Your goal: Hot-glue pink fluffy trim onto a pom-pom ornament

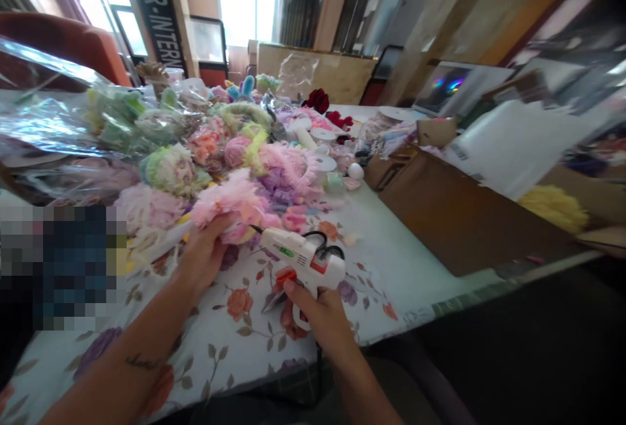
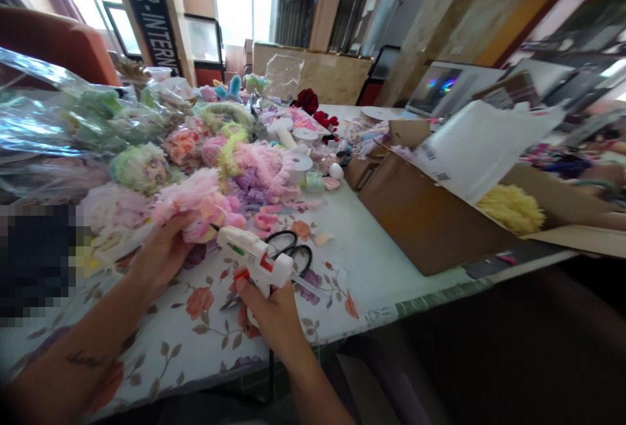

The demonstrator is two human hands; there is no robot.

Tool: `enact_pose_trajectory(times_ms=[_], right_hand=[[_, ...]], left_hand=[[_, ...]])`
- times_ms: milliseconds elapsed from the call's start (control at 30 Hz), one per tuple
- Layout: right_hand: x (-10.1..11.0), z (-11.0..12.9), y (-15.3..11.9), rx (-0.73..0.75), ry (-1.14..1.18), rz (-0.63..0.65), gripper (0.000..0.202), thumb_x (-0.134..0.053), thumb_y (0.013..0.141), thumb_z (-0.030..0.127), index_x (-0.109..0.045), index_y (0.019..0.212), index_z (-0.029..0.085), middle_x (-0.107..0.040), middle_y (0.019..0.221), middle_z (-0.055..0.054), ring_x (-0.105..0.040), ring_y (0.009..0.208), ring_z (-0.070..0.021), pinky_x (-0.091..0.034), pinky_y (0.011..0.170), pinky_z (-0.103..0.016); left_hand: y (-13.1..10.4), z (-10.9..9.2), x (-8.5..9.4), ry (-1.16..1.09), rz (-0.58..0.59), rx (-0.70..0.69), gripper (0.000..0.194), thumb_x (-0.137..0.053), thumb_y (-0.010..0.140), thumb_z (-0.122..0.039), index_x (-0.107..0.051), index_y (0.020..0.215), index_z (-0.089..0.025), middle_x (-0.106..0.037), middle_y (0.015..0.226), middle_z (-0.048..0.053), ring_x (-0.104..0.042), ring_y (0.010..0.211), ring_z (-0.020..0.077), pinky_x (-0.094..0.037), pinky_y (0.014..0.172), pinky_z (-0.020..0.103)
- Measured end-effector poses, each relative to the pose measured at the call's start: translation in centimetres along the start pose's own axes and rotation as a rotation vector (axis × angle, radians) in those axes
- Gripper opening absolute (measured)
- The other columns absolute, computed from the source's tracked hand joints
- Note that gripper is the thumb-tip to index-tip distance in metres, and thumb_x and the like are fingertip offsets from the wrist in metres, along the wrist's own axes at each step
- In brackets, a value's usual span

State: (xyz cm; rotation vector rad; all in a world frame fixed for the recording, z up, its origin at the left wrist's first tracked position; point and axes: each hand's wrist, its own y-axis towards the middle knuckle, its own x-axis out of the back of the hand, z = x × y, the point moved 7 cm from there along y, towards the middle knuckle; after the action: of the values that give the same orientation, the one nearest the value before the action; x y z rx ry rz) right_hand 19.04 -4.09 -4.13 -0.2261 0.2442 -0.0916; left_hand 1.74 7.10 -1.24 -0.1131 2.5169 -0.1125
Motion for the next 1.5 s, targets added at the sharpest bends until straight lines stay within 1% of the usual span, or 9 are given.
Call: enact_pose_trajectory(times_ms=[167,367,567,767,900,1000,1067,1233,1500], right_hand=[[7.7,3.9,-0.2,0.199,-0.221,-0.218,0.039,-0.080,0.069,0.050,-0.075,0.090,0.017,-0.074,0.071,-0.003,-0.055,0.041,-0.0119,-0.040,0.042,-0.025],[21.3,10.8,2.0,0.192,-0.829,-0.707,0.027,-0.067,0.072,0.042,-0.072,0.066,0.016,-0.062,0.045,-0.003,-0.057,0.045,-0.0198,-0.045,0.051,-0.032],[24.5,12.1,6.8,0.184,-0.978,-0.717,0.023,-0.068,0.073,0.035,-0.061,0.055,0.021,-0.064,0.053,-0.005,-0.066,0.062,-0.0239,-0.047,0.063,-0.032],[23.4,12.1,6.1,0.109,-1.144,-0.682,0.031,-0.067,0.078,0.038,-0.056,0.053,0.024,-0.063,0.054,-0.009,-0.069,0.072,-0.0313,-0.048,0.069,-0.039],[21.2,12.8,2.4,-0.158,-1.514,-0.755,0.050,-0.056,0.087,0.058,-0.058,0.051,0.022,-0.069,0.069,-0.023,-0.070,0.075,-0.0417,-0.046,0.065,-0.049],[14.4,14.5,1.5,0.305,-1.493,-0.638,0.040,-0.053,0.090,0.052,-0.074,0.083,0.019,-0.076,0.090,-0.019,-0.072,0.087,-0.0381,-0.051,0.074,-0.047],[9.0,14.3,2.3,0.553,-1.219,-0.370,0.036,-0.058,0.088,0.053,-0.076,0.094,0.022,-0.078,0.093,-0.012,-0.073,0.084,-0.0303,-0.054,0.075,-0.040],[-0.8,11.3,6.9,0.658,-0.757,0.025,0.039,-0.059,0.091,0.054,-0.069,0.110,0.022,-0.073,0.113,-0.010,-0.072,0.095,-0.0247,-0.058,0.081,-0.035],[-3.1,7.5,9.0,0.718,-0.634,0.041,0.032,-0.063,0.087,0.047,-0.061,0.106,0.021,-0.063,0.113,-0.010,-0.062,0.108,-0.0250,-0.054,0.090,-0.037]], left_hand=[[0.7,-0.4,0.9,-0.136,-0.086,0.016,0.017,-0.075,0.074,-0.011,-0.072,0.086,-0.022,-0.076,0.093,0.000,-0.071,0.091,0.0182,-0.063,0.071,0.024],[0.3,0.0,0.9,-0.181,-0.113,0.058,0.019,-0.071,0.076,-0.005,-0.072,0.086,-0.020,-0.075,0.089,0.000,-0.071,0.083,0.0135,-0.063,0.071,0.020],[0.4,0.3,0.9,-0.172,-0.105,0.081,0.017,-0.075,0.073,-0.007,-0.071,0.084,-0.020,-0.075,0.086,-0.001,-0.072,0.082,0.0148,-0.062,0.070,0.021],[0.6,0.4,0.9,-0.190,-0.085,0.075,0.026,-0.083,0.064,-0.008,-0.071,0.084,-0.020,-0.076,0.084,-0.001,-0.072,0.077,0.0147,-0.062,0.069,0.021],[0.5,0.6,0.8,-0.157,-0.087,0.090,0.023,-0.083,0.064,-0.011,-0.071,0.081,-0.020,-0.075,0.080,-0.002,-0.070,0.073,0.0132,-0.060,0.066,0.021],[0.2,0.7,0.2,-0.131,-0.032,0.090,0.025,-0.084,0.063,-0.014,-0.072,0.084,-0.020,-0.076,0.086,0.000,-0.070,0.077,0.0148,-0.060,0.066,0.022],[-0.1,0.8,-0.2,-0.092,0.013,0.096,0.028,-0.085,0.063,-0.016,-0.073,0.088,-0.019,-0.077,0.091,0.002,-0.072,0.084,0.0183,-0.061,0.072,0.026],[-0.6,1.1,-1.0,-0.003,0.135,0.112,0.034,-0.084,0.064,-0.021,-0.074,0.096,-0.016,-0.078,0.099,0.007,-0.073,0.096,0.0254,-0.060,0.085,0.034],[-0.6,1.2,-1.0,0.035,0.151,0.082,0.034,-0.083,0.068,-0.020,-0.076,0.101,-0.016,-0.079,0.097,0.007,-0.074,0.090,0.0227,-0.058,0.081,0.030]])
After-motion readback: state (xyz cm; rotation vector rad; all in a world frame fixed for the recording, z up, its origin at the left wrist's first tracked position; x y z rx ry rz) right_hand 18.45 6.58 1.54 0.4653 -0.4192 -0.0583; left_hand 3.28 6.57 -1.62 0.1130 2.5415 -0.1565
